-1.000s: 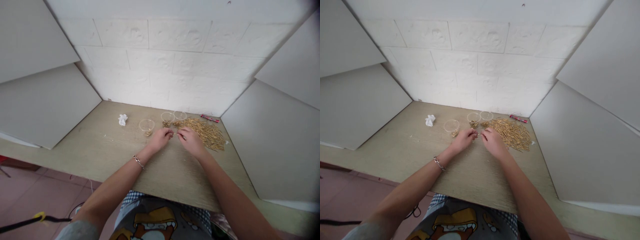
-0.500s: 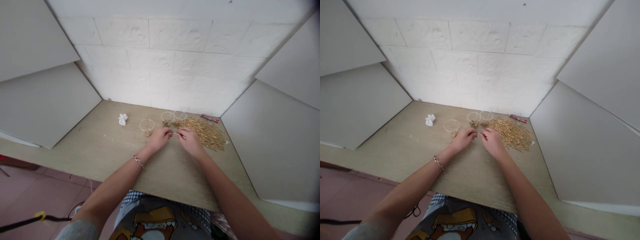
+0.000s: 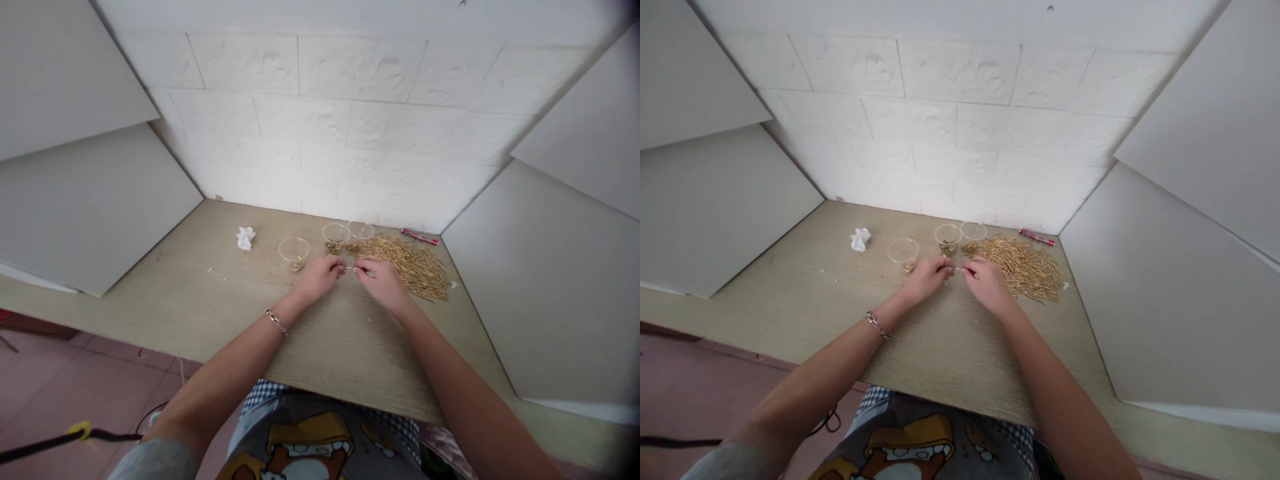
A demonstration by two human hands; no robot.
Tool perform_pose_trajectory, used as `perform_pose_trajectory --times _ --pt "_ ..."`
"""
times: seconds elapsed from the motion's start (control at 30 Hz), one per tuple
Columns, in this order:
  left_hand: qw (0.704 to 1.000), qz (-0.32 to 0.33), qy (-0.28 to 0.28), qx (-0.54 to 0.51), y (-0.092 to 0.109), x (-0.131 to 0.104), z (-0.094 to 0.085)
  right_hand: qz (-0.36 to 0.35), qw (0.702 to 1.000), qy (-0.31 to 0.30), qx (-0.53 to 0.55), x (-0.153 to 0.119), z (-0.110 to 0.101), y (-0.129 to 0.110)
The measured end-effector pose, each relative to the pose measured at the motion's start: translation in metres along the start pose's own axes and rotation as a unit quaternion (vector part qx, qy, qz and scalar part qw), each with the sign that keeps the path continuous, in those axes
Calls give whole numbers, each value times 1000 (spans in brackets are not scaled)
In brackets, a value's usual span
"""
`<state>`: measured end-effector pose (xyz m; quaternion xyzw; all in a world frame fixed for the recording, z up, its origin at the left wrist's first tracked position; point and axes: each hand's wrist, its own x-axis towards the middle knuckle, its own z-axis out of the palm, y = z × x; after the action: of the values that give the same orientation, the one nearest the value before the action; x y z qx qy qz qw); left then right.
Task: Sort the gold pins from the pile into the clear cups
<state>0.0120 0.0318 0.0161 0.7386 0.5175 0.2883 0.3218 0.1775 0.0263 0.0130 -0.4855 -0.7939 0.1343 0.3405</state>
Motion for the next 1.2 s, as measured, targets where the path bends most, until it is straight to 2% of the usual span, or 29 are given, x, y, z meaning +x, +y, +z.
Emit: perform_pose_trajectory --times 0.17,0.4,0.53,0.73,0.93,1.2 --pt "1000 6 2 14 -2 0 1 -14 1000 2 -11 0 2 1" --pt "1000 5 17 8 0 1 1 55 997 40 40 0 9 -2" --pt "1000 -4 29 10 0 1 1 37 997 64 1 -1 13 -4" --pt "1000 10 20 19 -1 1 2 -1 1000 26 -18 -1 6 -2" --pt "1000 7 7 16 -2 1 3 43 998 -17 47 1 0 1" --pt "999 10 9 29 -4 1 3 -1 1000 10 2 0 5 4"
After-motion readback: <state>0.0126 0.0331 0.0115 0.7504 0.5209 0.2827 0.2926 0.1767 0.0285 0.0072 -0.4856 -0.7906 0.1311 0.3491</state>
